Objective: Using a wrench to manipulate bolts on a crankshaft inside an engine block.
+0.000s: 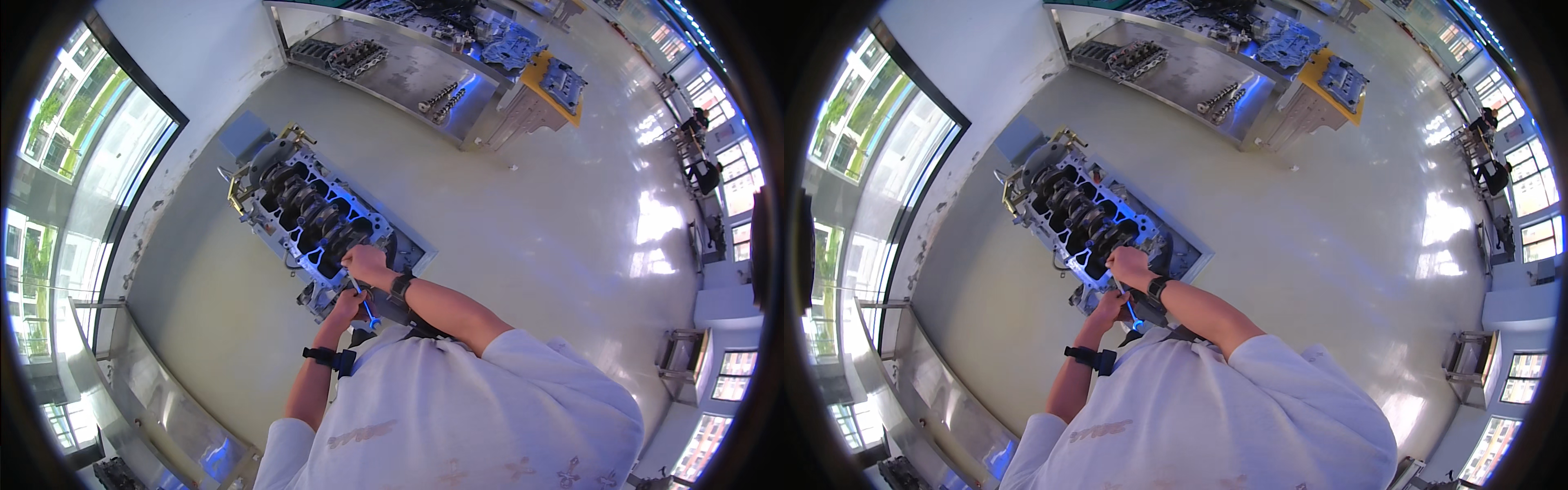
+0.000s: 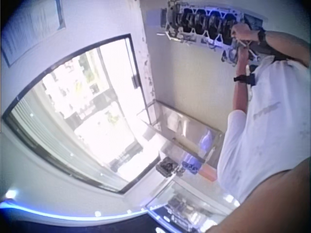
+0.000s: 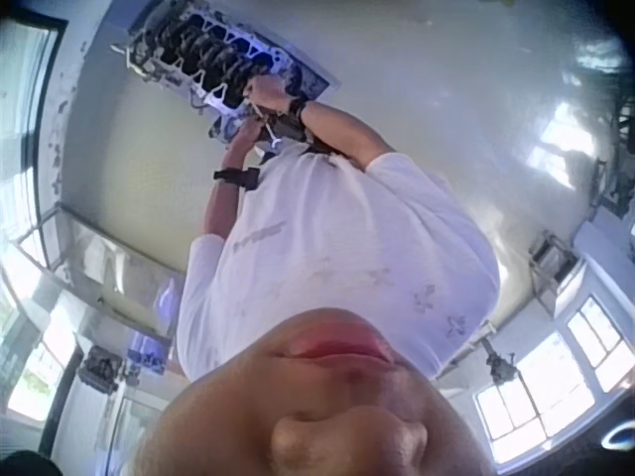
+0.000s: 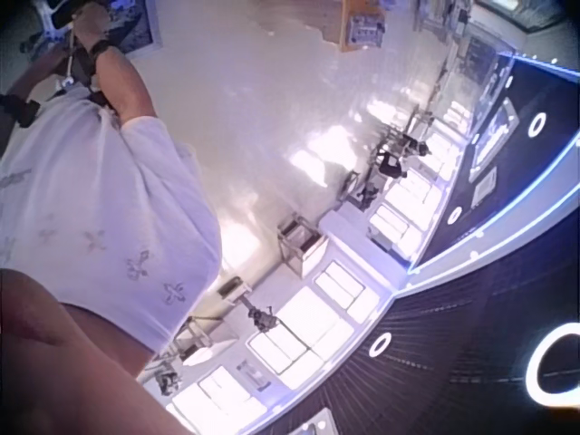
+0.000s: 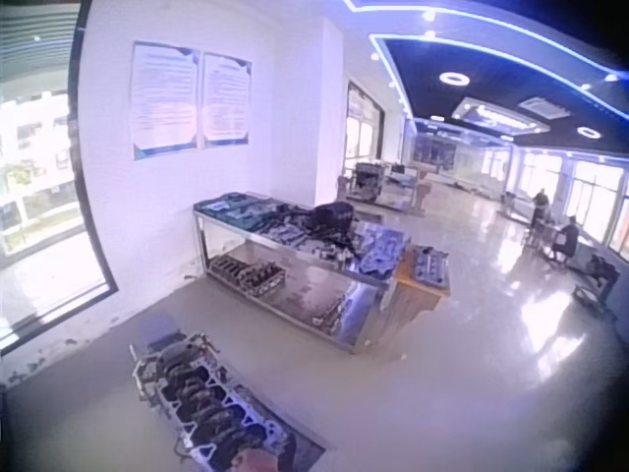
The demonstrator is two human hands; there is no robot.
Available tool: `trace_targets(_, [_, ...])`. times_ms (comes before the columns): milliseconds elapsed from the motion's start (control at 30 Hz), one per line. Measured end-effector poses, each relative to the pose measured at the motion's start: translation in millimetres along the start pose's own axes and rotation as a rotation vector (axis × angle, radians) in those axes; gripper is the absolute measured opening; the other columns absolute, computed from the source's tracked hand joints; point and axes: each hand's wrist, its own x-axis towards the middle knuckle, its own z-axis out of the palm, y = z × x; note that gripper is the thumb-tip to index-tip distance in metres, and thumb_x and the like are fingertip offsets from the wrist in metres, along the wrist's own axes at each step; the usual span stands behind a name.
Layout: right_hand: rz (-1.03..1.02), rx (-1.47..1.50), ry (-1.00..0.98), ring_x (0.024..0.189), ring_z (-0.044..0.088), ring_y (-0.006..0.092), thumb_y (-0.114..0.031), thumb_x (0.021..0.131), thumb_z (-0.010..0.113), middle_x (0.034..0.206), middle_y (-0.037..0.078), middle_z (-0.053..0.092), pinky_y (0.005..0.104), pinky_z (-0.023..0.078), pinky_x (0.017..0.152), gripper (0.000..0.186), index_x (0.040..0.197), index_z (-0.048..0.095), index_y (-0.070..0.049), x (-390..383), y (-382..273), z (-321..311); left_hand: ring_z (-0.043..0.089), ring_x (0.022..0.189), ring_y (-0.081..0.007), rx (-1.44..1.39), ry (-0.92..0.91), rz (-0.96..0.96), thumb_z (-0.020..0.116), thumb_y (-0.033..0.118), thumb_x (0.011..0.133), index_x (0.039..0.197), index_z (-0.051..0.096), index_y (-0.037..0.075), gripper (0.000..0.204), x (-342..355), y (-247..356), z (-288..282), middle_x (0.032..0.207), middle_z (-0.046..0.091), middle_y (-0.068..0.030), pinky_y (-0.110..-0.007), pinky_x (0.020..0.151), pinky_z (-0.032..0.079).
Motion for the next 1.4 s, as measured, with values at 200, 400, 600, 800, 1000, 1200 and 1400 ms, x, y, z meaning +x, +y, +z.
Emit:
trace_targets(200, [0.192, 0.159, 0.237, 0.083, 0.065, 0.0297, -0.033, 0.08, 0.062, 0.085, 0.01, 0.069, 0.0404, 0.052, 0.071, 0.02, 0.089, 0.073, -0.018, -26, -12, 24, 0.051, 0.044, -0.0127, 0.477, -0.017, 0.003, 0.053, 0.026, 0.094, 0.076, 0.059, 0.001, 0.032, 19, -1, -90, 0.056, 0.055, -0.0035, -0.03, 0.041, 0.039])
trace_targets(400, [0.326, 0.236, 0.264, 0.079, 0.066, 0.0287, -0.033, 0.079, 0.062, 0.08, 0.007, 0.069, 0.0391, 0.052, 0.07, 0.021, 0.088, 0.073, -0.016, -26, -9, 29, 0.064, 0.084, -0.0331, 1.473, 0.219, 0.379, 0.059, 0.036, 0.085, 0.094, 0.068, 0.008, 0.031, 31, 62, -126, 0.09, 0.067, -0.0162, -0.044, 0.073, 0.049])
trace_targets(600, [0.3, 0.465, -0.005, 0.057, 0.065, 0.0165, -0.033, 0.087, 0.058, 0.067, 0.003, 0.066, 0.0329, 0.051, 0.06, 0.028, 0.082, 0.07, -0.007, -27, 3, 23, 0.063, 0.088, -0.0332, 1.591, 0.141, 0.224, 0.06, 0.034, 0.085, 0.097, 0.067, 0.01, 0.028, 31, 118, -110, 0.091, 0.067, -0.014, -0.046, 0.077, 0.048])
trace_targets(800, [0.177, 0.688, -0.14, 0.051, 0.064, 0.0155, -0.034, 0.093, 0.051, 0.064, 0.005, 0.065, 0.0311, 0.05, 0.056, 0.036, 0.077, 0.066, -0.005, -17, 8, 3, 0.062, 0.08, -0.0362, 1.44, 0.396, 0.5, 0.058, 0.031, 0.087, 0.093, 0.064, 0.005, 0.027, -9, 99, -65, 0.081, 0.066, -0.0153, -0.047, 0.069, 0.046])
trace_targets(1000, [0.003, 0.509, -0.014, 0.05, 0.061, 0.0187, -0.029, 0.09, 0.055, 0.061, 0.008, 0.063, 0.0354, 0.047, 0.053, 0.033, 0.073, 0.065, -0.003, -12, -13, -5, 0.056, 0.055, -0.0252, 0.942, 0.363, 0.448, 0.053, 0.021, 0.092, 0.086, 0.057, -0.001, 0.023, 3, 8, -63, 0.064, 0.057, -0.0127, -0.04, 0.051, 0.043])
trace_targets(1200, [-0.086, 0.354, -0.002, 0.072, 0.065, 0.0311, -0.02, 0.082, 0.062, 0.074, 0.014, 0.067, 0.0422, 0.049, 0.065, 0.019, 0.081, 0.068, -0.003, -7, 10, 2, 0.037, 0.04, -0.0084, 0.166, 0.301, 0.206, 0.047, 0.022, 0.096, 0.08, 0.046, 0.007, 0.022, 1, -17, 10, 0.056, 0.039, 0.0009, -0.024, 0.036, 0.03])
trace_targets(1400, [-0.166, 0.252, -0.068, 0.08, 0.066, 0.0318, -0.018, 0.079, 0.065, 0.082, 0.017, 0.067, 0.0412, 0.052, 0.072, 0.016, 0.088, 0.071, -0.006, 5, 25, 4, 0.038, 0.04, -0.0119, -0.123, 0.374, 0.205, 0.045, 0.023, 0.097, 0.079, 0.043, 0.007, 0.024, 11, -33, 42, 0.056, 0.037, -0.0001, -0.029, 0.036, 0.034])
